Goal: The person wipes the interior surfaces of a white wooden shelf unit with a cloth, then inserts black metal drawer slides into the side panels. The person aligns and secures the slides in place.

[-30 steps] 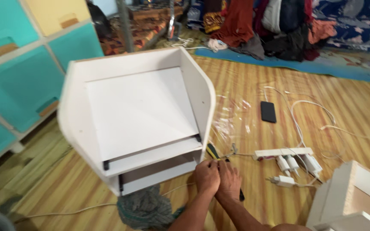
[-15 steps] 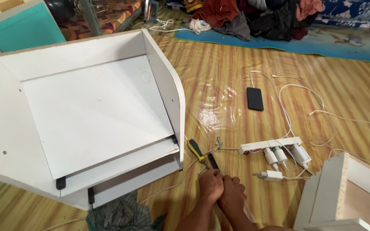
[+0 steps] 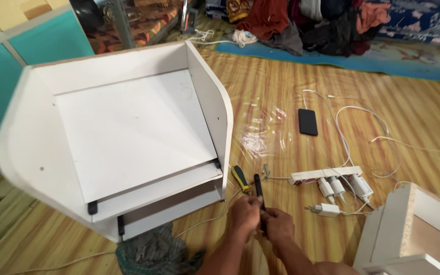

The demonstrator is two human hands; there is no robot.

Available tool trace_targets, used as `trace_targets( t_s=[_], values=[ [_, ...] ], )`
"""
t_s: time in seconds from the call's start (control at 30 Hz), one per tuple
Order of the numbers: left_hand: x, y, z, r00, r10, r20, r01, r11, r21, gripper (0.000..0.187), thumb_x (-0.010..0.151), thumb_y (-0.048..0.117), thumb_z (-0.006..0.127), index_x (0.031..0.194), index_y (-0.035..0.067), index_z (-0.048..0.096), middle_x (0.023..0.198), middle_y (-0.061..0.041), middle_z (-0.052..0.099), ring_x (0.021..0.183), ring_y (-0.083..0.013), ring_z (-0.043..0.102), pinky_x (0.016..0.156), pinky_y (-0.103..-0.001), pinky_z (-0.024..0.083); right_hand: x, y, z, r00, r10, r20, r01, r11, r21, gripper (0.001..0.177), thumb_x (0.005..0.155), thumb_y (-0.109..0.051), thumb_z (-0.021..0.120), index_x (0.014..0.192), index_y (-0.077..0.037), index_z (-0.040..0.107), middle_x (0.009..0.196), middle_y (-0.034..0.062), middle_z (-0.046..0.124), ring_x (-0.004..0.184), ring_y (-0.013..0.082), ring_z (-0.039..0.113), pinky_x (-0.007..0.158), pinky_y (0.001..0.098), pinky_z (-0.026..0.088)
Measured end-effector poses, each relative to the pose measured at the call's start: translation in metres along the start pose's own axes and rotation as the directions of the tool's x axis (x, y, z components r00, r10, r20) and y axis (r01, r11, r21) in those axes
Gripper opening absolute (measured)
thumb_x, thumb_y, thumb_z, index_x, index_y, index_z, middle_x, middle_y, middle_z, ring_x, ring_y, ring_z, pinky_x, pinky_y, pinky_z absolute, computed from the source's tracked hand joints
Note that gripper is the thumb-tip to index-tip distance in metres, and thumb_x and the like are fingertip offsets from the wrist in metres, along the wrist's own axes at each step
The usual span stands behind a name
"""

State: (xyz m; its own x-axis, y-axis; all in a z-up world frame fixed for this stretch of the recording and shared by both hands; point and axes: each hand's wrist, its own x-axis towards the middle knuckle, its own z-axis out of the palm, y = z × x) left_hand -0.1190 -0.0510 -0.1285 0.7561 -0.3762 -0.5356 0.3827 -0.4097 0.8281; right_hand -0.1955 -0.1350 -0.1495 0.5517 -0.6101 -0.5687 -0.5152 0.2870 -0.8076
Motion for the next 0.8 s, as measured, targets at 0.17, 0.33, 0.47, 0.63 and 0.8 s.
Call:
trace_targets(
  t_s=[0.17, 0.33, 0.47, 0.63, 0.8],
  values=[
    [-0.034, 0.018, -0.04, 0.998, 0.015, 0.053, -0.012, 0.999, -0.048, 0.033, 0.097, 0.034, 0.068, 0.121, 0.011, 0.071, 0.098, -0.008, 0.076, 0.073, -0.0162, 0.07, 0.07, -0.032, 0.058, -0.033, -0.009, -0.004, 0.972, -0.038, 0.233, -0.019, 0.972, 0.235, 0.027, 0.098, -0.015, 0.063, 0.118, 0.001, 0.071, 0.088, 0.0097, 0.07, 0.077, 0.0203, 0.067, 0.069, 0.0407, 0.065],
    [-0.062, 0.023, -0.069, 0.987, 0.098, 0.128, -0.098, 0.995, -0.007, 0.031, 0.098, 0.031, 0.067, 0.115, 0.005, 0.074, 0.089, -0.01, 0.075, 0.066, -0.0179, 0.068, 0.06, -0.032, 0.056, -0.064, -0.017, 0.001, 0.89, -0.091, 0.448, -0.034, 0.964, 0.263, 0.028, 0.097, -0.013, 0.06, 0.122, -0.005, 0.069, 0.097, 0.0061, 0.073, 0.085, 0.0174, 0.068, 0.079, 0.037, 0.062],
    [-0.077, 0.016, -0.093, 0.978, 0.154, 0.142, -0.133, 0.98, -0.145, 0.028, 0.097, 0.027, 0.068, 0.108, 0.002, 0.074, 0.086, -0.008, 0.074, 0.068, -0.0182, 0.068, 0.059, -0.032, 0.057, -0.089, -0.027, 0.009, 0.869, -0.102, 0.485, -0.023, 0.969, 0.245, 0.026, 0.096, -0.011, 0.061, 0.12, -0.002, 0.067, 0.103, 0.0081, 0.076, 0.085, 0.0185, 0.07, 0.077, 0.0358, 0.062],
    [-0.087, 0.008, -0.133, 0.974, 0.191, 0.121, -0.152, 0.95, -0.274, 0.028, 0.096, 0.028, 0.068, 0.103, 0.001, 0.073, 0.088, -0.007, 0.073, 0.074, -0.0189, 0.07, 0.062, -0.031, 0.058, -0.116, -0.046, 0.037, 0.841, -0.111, 0.529, 0.024, 0.986, 0.167, 0.024, 0.097, -0.014, 0.064, 0.118, -0.003, 0.07, 0.101, 0.0063, 0.075, 0.083, 0.0157, 0.069, 0.074, 0.0319, 0.063],
    [-0.074, -0.008, -0.165, 0.966, 0.255, -0.037, -0.252, 0.904, -0.346, 0.027, 0.093, 0.025, 0.07, 0.101, 0.001, 0.074, 0.087, -0.008, 0.074, 0.077, -0.0186, 0.072, 0.064, -0.03, 0.058, -0.133, -0.061, 0.071, 0.854, -0.153, 0.497, 0.16, 0.987, 0.028, 0.031, 0.098, -0.03, 0.064, 0.107, 0.0, 0.071, 0.09, 0.0096, 0.071, 0.073, 0.0205, 0.068, 0.062, 0.0335, 0.059]
  ],
)
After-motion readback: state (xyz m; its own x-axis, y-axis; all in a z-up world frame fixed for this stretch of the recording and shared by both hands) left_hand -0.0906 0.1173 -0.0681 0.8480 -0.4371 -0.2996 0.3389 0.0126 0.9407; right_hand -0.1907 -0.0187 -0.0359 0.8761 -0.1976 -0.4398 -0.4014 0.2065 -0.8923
